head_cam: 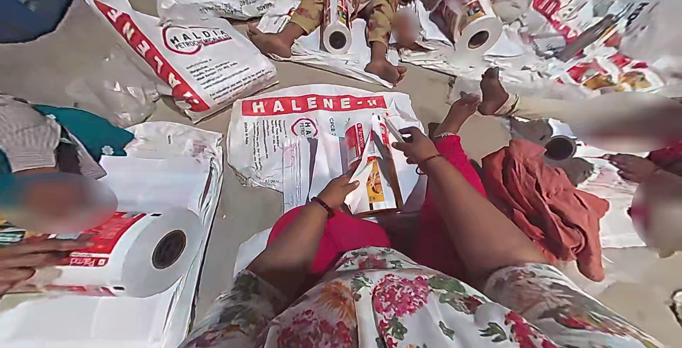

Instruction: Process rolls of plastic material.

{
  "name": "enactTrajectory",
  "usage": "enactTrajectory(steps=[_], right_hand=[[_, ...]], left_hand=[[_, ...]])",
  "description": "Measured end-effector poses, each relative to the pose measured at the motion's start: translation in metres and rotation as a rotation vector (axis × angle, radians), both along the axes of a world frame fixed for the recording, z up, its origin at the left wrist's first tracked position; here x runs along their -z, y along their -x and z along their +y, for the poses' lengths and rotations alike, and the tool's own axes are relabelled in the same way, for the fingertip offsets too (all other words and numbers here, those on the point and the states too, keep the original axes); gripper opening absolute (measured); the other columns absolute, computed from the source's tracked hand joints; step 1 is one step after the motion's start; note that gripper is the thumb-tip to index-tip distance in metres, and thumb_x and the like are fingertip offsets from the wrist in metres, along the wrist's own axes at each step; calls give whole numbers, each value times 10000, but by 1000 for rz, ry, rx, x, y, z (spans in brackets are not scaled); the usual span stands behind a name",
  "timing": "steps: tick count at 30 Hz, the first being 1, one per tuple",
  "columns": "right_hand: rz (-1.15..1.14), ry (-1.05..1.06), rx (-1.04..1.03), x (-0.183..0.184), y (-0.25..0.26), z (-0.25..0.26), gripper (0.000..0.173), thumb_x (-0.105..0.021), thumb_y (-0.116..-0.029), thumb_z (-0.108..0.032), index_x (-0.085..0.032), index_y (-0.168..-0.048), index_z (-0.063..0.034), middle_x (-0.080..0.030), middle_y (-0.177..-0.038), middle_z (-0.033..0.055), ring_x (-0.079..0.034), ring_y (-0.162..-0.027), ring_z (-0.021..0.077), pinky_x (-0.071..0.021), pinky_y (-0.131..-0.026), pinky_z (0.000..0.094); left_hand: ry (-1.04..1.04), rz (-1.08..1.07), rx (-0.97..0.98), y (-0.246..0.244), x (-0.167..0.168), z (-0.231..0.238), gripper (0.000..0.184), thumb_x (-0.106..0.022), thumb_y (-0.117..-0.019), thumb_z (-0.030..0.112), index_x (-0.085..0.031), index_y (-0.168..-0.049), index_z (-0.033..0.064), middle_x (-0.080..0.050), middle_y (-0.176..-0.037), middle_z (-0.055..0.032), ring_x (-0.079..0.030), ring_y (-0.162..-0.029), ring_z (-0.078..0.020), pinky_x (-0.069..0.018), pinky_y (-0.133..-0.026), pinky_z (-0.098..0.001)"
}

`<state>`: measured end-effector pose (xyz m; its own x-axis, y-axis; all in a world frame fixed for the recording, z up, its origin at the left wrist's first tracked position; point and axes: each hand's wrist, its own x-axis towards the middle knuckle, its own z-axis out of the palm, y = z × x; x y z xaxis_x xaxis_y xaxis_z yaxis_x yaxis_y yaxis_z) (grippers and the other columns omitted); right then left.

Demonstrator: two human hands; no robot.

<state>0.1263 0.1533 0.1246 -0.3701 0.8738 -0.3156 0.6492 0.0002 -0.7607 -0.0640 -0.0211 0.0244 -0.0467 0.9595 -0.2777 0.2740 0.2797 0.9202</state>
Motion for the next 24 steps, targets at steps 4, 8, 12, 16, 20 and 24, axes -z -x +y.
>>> enactTrajectory(steps=[4,8,12,16,20,24], right_hand=[[-142,-1,-2,4,40,31,424,-481,-1083,-326,-538,-1400,-51,-708,-1100,169,-682,-852,290,-552,-759,501],[-233,11,-98,12,57,44,438,-408,-1108,-272,-442,-1520,-127,-680,-1182,229,-725,-849,349,-599,-766,548],[-280,-61,-156,18,65,50,466,-403,-1111,-387,-485,-1501,-145,-675,-1192,240,-723,-848,364,-596,-761,557],[-295,-82,-151,24,72,57,490,-387,-1107,-444,-516,-1493,-171,-678,-1185,228,-711,-822,347,-587,-748,552],[-335,-128,-196,19,81,59,456,-400,-1112,-411,-533,-1481,-179,-700,-1098,204,-700,-766,332,-584,-713,541],[-520,-292,-368,3,87,52,379,-466,-1080,-207,-580,-1420,-83,-677,-1219,258,-687,-1048,438,-523,-910,656]], left_hand=[[13,-16,-2,7,2,-5,499,-481,-1097,263,-466,-1518,-5,-483,-1559,-196,-445,-1470,-243,-313,-1246,-424],[19,-45,1,14,8,-6,492,-479,-1097,272,-487,-1500,-10,-509,-1533,-202,-468,-1451,-234,-331,-1235,-414],[34,-58,-27,18,10,-7,461,-483,-1093,282,-548,-1443,-10,-581,-1452,-203,-532,-1386,-237,-381,-1197,-435],[51,-79,-17,20,15,-6,472,-492,-1087,324,-565,-1431,9,-597,-1435,-186,-547,-1369,-225,-400,-1183,-447],[46,-101,-10,22,14,-4,469,-508,-1080,321,-568,-1430,15,-599,-1438,-176,-551,-1364,-206,-406,-1181,-430],[62,-65,4,22,16,-2,480,-509,-1080,344,-577,-1425,19,-595,-1442,-185,-542,-1376,-234,-393,-1186,-469]])
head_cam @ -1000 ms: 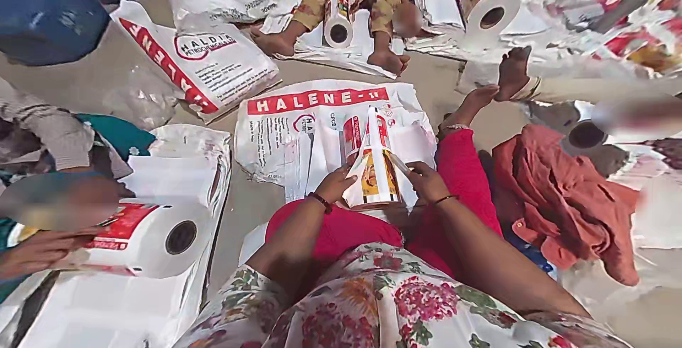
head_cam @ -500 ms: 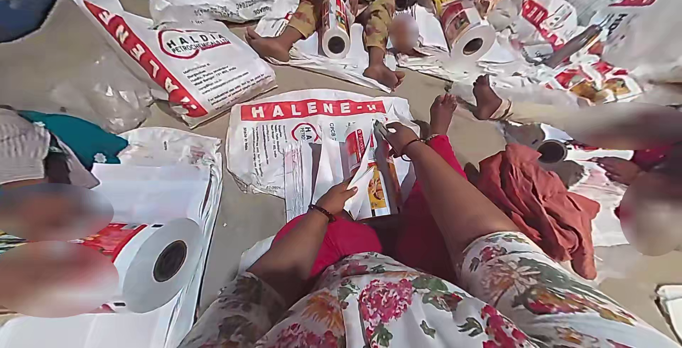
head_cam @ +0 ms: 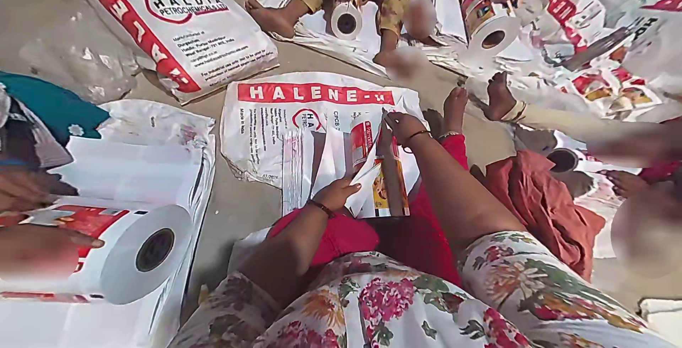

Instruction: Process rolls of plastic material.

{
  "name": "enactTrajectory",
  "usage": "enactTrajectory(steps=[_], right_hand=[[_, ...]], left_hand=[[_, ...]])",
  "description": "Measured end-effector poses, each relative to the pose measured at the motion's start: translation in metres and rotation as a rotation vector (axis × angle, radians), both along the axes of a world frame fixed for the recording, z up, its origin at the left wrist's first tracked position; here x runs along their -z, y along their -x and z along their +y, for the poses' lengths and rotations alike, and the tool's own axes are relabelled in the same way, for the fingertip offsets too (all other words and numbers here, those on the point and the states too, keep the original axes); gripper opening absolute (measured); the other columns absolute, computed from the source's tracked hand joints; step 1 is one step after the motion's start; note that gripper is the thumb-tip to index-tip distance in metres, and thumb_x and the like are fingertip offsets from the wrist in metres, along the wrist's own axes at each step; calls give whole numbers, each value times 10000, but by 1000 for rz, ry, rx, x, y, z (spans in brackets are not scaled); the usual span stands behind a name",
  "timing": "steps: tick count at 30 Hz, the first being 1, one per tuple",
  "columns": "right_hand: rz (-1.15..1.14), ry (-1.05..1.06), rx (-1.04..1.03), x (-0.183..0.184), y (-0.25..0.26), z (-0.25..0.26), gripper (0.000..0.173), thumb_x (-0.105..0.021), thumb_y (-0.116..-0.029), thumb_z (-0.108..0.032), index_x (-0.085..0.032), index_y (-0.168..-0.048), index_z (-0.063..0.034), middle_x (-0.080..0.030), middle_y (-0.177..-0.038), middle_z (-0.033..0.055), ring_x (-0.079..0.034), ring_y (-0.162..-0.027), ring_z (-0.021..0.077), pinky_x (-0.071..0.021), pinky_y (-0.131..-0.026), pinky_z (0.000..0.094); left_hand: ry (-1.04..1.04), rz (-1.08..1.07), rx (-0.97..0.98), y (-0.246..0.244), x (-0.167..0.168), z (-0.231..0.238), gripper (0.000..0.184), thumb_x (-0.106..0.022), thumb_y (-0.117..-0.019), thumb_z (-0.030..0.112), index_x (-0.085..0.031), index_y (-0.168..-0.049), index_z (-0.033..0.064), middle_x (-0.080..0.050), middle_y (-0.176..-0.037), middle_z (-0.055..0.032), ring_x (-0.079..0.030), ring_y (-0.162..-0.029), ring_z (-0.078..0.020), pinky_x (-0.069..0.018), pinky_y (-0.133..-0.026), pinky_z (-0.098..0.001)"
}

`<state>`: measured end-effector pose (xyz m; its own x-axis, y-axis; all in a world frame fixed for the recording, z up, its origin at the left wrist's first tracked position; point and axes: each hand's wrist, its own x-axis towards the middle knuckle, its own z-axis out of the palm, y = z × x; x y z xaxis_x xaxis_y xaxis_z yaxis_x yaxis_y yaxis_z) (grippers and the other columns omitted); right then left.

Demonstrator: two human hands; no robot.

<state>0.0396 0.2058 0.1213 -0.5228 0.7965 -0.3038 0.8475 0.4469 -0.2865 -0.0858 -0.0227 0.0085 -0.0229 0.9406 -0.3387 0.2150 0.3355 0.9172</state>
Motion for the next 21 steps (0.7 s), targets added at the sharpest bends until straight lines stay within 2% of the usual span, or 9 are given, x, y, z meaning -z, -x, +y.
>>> enactTrajectory(steps=[2,4,8,11,15,18,20,21], right_hand=[[-108,-48,-108,-8,4,-3,349,-511,-1035,-123,-611,-1356,-31,-665,-1243,278,-654,-1133,475,-485,-960,690],[-201,-47,-176,-17,7,-9,329,-532,-1011,-95,-627,-1314,-9,-668,-1209,285,-655,-1111,479,-488,-942,689],[-267,-45,-249,-24,-2,-31,335,-546,-1003,-89,-619,-1313,15,-671,-1183,299,-654,-1108,488,-483,-936,690],[-304,-20,-248,-26,-14,-53,387,-545,-1008,-94,-580,-1383,-7,-659,-1223,297,-638,-1148,491,-477,-958,692],[-345,26,-255,-34,-28,-86,443,-530,-1012,-93,-530,-1449,-20,-660,-1217,294,-654,-1107,480,-491,-934,673],[-352,42,-307,-35,-41,-105,354,-503,-1045,-118,-571,-1376,-13,-672,-1149,292,-673,-1041,474,-505,-896,668],[-388,53,-332,-34,-52,-118,385,-508,-1024,-83,-556,-1402,-32,-681,-1116,282,-687,-984,461,-525,-848,655],[-407,54,-345,-34,-58,-124,412,-519,-1015,-75,-545,-1425,-42,-681,-1142,281,-680,-1024,470,-518,-870,665]], left_hand=[[12,12,5,0,1,1,483,-516,-1076,361,-589,-1415,24,-609,-1424,-185,-553,-1365,-245,-404,-1174,-487],[14,22,12,1,0,1,479,-518,-1074,372,-603,-1394,25,-627,-1394,-185,-575,-1333,-254,-423,-1148,-501],[26,12,-12,-3,-3,-1,451,-544,-1071,340,-615,-1361,2,-642,-1349,-207,-595,-1291,-282,-435,-1121,-514],[60,38,-36,-8,-10,-5,444,-539,-1081,325,-602,-1380,4,-633,-1362,-223,-590,-1301,-321,-425,-1128,-542],[31,64,-40,-12,-16,-9,432,-534,-1086,312,-599,-1381,3,-636,-1349,-233,-598,-1284,-342,-432,-1119,-553],[-15,39,-62,-16,-13,-10,437,-544,-1081,282,-578,-1408,-7,-629,-1367,-240,-590,-1306,-347,-417,-1145,-550],[-18,31,-71,-17,-13,-13,433,-549,-1080,273,-583,-1395,-22,-628,-1363,-248,-594,-1299,-351,-422,-1142,-545],[-3,30,-90,-19,-14,-15,426,-558,-1077,282,-606,-1344,-46,-641,-1320,-262,-607,-1262,-367,-434,-1117,-558]])
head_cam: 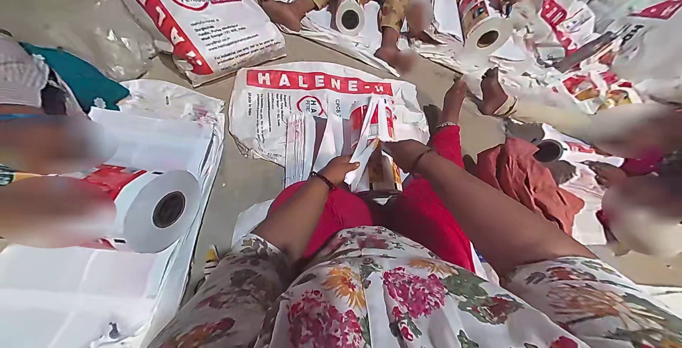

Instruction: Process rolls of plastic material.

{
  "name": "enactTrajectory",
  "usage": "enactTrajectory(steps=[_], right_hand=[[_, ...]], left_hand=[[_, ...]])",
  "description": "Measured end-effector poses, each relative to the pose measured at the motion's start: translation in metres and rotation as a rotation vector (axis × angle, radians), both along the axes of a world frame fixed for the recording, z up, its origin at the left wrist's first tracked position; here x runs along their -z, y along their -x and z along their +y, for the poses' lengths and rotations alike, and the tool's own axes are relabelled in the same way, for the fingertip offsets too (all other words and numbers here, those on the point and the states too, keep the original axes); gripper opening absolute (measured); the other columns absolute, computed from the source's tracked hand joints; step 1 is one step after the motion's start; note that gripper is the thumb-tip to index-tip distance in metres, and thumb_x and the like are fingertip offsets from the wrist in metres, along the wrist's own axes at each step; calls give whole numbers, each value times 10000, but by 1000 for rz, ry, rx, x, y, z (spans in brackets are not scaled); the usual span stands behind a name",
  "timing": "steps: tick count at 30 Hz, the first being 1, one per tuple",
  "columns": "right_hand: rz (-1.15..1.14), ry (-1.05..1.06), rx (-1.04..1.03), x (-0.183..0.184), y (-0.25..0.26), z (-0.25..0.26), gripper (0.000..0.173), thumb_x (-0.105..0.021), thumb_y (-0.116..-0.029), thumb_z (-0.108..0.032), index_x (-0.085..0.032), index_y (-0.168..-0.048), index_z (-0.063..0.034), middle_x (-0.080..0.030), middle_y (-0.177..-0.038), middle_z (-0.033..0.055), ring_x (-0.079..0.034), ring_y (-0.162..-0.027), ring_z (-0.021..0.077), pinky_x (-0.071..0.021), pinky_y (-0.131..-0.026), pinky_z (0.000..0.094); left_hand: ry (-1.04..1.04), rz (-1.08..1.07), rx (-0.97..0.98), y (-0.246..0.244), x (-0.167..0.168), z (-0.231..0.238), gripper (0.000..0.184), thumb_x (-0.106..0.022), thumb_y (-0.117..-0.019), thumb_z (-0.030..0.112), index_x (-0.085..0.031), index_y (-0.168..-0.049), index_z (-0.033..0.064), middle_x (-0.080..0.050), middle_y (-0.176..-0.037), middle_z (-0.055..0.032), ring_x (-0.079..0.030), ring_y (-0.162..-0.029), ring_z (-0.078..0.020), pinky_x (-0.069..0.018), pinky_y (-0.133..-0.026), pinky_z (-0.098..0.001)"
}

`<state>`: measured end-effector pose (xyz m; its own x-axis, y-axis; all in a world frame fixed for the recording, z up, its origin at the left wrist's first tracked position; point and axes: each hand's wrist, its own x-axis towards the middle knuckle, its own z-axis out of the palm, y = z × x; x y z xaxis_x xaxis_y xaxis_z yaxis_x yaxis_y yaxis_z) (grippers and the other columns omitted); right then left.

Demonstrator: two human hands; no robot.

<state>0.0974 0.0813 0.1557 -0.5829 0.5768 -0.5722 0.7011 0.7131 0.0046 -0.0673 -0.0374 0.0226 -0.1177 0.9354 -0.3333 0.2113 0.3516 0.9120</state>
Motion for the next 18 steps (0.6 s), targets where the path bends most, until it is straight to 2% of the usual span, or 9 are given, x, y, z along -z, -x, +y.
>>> enactTrajectory(steps=[2,6,9,11,13,14,15,17,18], right_hand=[[-29,19,-35,-2,-14,-13,457,-533,-1005,-61,-529,-1462,-66,-673,-1204,277,-654,-1112,482,-493,-925,680],[36,88,-10,-9,-56,-41,412,-520,-1056,-140,-533,-1467,-106,-685,-1190,251,-662,-1099,471,-497,-929,682],[304,141,276,-4,-85,-46,526,-499,-1086,-181,-373,-1595,-143,-694,-1117,230,-696,-932,392,-547,-857,593],[509,193,495,9,-101,-35,481,-449,-1111,-211,-394,-1588,-195,-698,-1065,164,-678,-759,280,-573,-734,493],[599,222,611,24,-112,-23,468,-419,-1118,-220,-401,-1586,-213,-711,-1059,125,-664,-727,235,-566,-709,455],[626,225,631,29,-113,-15,471,-415,-1118,-223,-400,-1589,-215,-718,-1055,115,-659,-708,221,-562,-696,442],[650,227,641,33,-110,-6,473,-413,-1118,-226,-396,-1591,-217,-722,-1052,110,-650,-674,204,-561,-667,420],[692,235,663,34,-98,10,467,-392,-1129,-237,-378,-1596,-212,-712,-1053,120,-624,-613,189,-552,-611,387],[699,232,665,35,-89,21,469,-387,-1132,-245,-366,-1599,-214,-709,-1053,129,-626,-603,199,-557,-603,393]], left_hand=[[15,-4,-46,-4,-1,-8,415,-567,-1071,297,-644,-1251,-69,-670,-1223,-278,-640,-1172,-390,-469,-1054,-583],[86,9,-141,-10,-17,-21,398,-562,-1073,308,-645,-1266,-29,-690,-1197,-251,-677,-1113,-361,-510,-1010,-563],[193,221,-127,-4,-24,-20,423,-571,-1067,341,-686,-1209,-40,-696,-1174,-255,-664,-1136,-380,-481,-1033,-593],[278,363,-88,3,-29,-16,424,-560,-1058,341,-700,-1087,-58,-694,-1082,-267,-669,-1057,-400,-492,-960,-616],[327,454,-52,5,-35,-13,372,-576,-1031,305,-713,-1052,-40,-702,-1058,-255,-674,-1049,-391,-494,-947,-619],[313,504,-48,3,-41,-8,325,-598,-1008,259,-713,-1120,-23,-706,-1102,-253,-669,-1096,-398,-484,-976,-628],[285,552,-58,0,-45,-4,353,-630,-976,218,-677,-1254,5,-701,-1175,-247,-662,-1152,-403,-482,-1009,-631],[223,580,-85,-4,-45,8,672,-687,-925,179,-433,-1539,78,-651,-1326,-232,-631,-1237,-406,-476,-1054,-626],[198,571,-100,-7,-44,16,799,-712,-919,192,-308,-1604,111,-636,-1359,-216,-628,-1246,-395,-478,-1061,-615]])
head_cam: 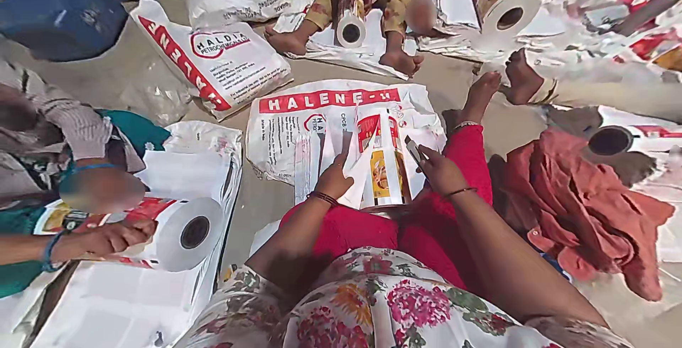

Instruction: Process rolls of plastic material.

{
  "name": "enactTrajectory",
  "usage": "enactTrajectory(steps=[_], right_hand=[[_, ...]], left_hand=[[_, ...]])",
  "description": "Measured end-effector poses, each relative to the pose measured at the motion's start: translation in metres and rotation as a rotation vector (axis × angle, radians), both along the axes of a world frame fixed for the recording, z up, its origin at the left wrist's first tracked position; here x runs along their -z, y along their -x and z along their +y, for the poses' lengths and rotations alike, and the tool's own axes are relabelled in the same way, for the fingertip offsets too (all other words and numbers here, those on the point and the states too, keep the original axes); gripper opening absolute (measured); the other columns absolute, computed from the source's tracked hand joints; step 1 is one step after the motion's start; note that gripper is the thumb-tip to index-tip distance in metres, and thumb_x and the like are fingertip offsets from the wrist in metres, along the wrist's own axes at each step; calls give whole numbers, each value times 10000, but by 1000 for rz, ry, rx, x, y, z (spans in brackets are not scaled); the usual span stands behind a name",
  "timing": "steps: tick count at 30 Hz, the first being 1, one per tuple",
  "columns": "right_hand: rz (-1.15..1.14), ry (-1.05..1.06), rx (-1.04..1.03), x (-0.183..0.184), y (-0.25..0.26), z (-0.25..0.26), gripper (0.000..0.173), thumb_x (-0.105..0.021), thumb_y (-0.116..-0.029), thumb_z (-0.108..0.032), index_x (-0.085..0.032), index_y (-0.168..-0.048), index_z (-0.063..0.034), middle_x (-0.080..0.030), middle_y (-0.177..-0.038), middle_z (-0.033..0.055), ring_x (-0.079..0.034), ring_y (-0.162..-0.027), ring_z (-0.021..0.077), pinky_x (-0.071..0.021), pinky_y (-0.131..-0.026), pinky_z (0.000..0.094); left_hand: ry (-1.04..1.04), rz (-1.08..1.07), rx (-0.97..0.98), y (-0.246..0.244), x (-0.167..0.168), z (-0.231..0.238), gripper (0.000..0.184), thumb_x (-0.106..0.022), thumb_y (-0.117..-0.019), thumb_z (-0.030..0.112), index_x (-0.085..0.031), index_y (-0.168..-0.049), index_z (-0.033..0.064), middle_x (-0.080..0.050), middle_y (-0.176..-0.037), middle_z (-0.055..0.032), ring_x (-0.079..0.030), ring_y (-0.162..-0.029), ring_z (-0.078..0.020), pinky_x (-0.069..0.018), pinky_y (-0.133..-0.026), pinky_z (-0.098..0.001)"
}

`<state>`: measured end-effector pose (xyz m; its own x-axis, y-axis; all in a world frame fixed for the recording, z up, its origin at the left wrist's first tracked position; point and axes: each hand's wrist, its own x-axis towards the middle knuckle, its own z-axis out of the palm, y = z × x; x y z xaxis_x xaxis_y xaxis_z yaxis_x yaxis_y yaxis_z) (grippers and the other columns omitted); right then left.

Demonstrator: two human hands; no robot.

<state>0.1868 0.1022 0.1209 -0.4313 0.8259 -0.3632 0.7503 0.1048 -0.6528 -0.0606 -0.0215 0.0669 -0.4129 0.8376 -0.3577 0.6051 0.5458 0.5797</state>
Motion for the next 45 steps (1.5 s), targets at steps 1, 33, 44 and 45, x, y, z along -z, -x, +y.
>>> enactTrajectory(steps=[1,33,44,45], right_hand=[[4,-14,-5,1,10,14,470,-391,-1130,-252,-367,-1599,-213,-715,-1059,145,-648,-617,227,-573,-611,420],[-508,-382,-308,-8,156,98,367,-530,-1017,-183,-616,-1354,-65,-679,-1225,269,-646,-1158,479,-489,-923,710],[-592,-239,-598,-29,115,48,432,-479,-1054,-113,-503,-1485,-82,-682,-1142,285,-678,-1029,477,-507,-891,676],[-609,-236,-596,-30,110,39,458,-483,-1047,-106,-481,-1505,-88,-684,-1148,280,-678,-1041,473,-509,-896,670]], left_hand=[[-29,-1,-13,-4,0,9,871,-735,-917,219,-240,-1628,131,-640,-1346,-208,-641,-1222,-386,-493,-1047,-605],[-105,-430,104,43,52,23,449,-597,-1042,382,-683,-1222,-20,-692,-1198,-221,-640,-1190,-319,-455,-1072,-568],[-91,-548,-42,36,43,22,279,-708,-946,198,-692,-1103,-33,-711,-1034,-214,-689,-991,-319,-535,-909,-564],[-97,-548,-47,35,43,21,280,-699,-947,194,-687,-1102,-39,-711,-1033,-225,-691,-992,-333,-534,-904,-579]])
